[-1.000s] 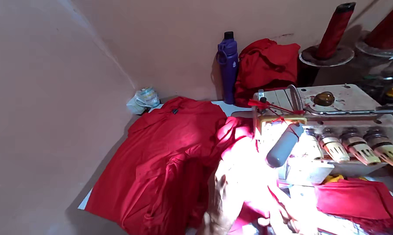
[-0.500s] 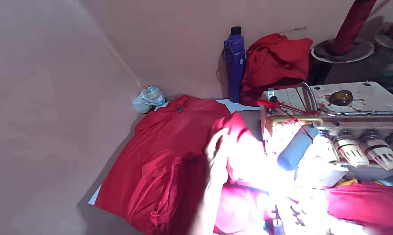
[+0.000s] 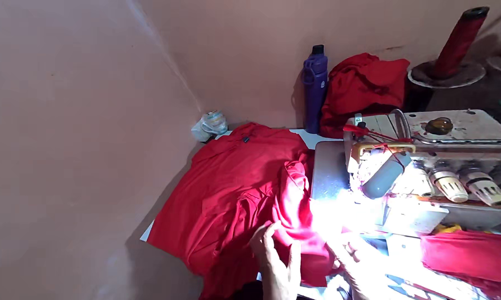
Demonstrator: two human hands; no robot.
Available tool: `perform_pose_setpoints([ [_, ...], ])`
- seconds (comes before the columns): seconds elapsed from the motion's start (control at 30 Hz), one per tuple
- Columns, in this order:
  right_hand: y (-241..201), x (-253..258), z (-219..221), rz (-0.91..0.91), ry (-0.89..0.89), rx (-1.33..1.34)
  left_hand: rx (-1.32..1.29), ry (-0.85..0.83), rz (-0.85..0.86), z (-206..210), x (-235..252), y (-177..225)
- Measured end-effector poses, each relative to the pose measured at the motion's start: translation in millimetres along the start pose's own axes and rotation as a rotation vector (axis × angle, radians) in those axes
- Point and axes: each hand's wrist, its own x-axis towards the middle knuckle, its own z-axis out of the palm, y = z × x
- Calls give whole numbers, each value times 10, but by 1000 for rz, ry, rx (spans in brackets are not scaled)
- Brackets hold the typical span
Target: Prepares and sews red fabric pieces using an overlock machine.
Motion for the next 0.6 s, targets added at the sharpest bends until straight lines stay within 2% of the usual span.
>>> perform_pose_setpoints([
  [0.03, 20, 17, -9, -24, 5, -8, 123, 42, 91, 14, 31, 2],
  [0.1, 51, 58, -14, -65, 10, -8, 175, 49, 166, 37, 72, 91],
  [0.2, 37, 107, 11, -61, -20, 55, -92, -89, 267, 109, 131, 202],
  [0.27, 43, 135, 31, -64, -27, 97, -325, -254, 280, 182, 164, 217],
  [0.33, 78, 163, 18, -86, -30, 109, -417, -295, 262, 239, 177, 200],
  [0.5, 88, 119, -86, -13, -56, 14, -295, -275, 318, 249, 121, 159],
  [0.6, 24, 72, -137, 61, -72, -29, -300, -263, 295, 276, 42, 120],
])
